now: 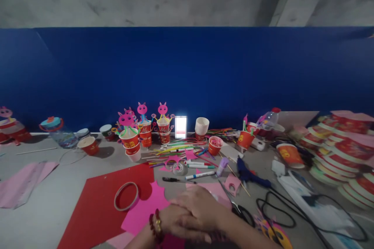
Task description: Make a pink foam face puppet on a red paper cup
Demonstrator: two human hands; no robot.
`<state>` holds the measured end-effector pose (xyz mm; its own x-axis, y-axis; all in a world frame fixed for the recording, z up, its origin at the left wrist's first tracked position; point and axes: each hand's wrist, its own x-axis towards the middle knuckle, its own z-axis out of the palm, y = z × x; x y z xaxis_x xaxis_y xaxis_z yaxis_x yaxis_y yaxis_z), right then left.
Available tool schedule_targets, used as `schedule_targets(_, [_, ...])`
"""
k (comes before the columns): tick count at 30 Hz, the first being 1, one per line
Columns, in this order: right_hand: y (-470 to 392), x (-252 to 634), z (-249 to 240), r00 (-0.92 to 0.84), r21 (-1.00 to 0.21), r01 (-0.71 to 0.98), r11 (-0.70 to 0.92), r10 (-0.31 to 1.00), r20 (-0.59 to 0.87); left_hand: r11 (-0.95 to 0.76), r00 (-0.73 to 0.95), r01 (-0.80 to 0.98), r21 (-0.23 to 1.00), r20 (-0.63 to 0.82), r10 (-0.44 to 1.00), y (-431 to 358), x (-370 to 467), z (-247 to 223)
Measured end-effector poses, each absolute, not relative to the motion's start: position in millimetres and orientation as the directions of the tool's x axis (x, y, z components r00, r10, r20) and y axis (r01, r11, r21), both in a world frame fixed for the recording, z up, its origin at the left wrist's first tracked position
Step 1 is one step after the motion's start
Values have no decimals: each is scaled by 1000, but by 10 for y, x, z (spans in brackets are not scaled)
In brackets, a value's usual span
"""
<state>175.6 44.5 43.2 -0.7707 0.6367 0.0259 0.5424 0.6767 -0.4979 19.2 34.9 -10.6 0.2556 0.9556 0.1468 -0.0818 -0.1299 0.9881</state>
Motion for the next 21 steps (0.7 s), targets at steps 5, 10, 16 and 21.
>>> schedule_targets(5, [353,1907,447,-737,-559,528,639,672,73,-455,889,70,888,152,431,408,186,207])
schedule_targets(10, [216,2002,288,-678,-589,548,594,728,103,-385,916,-18,923,170,364,393,115,288])
schedule_targets(16, [185,2304,-3,-418,-575,683,449,887,196,-212,600,-54,976,201,774,445,-164,253])
schedule_targets(21, [49,2325,-189,-435,-580,663,474,874,217,-393,280,468,791,290,915,729,-323,123])
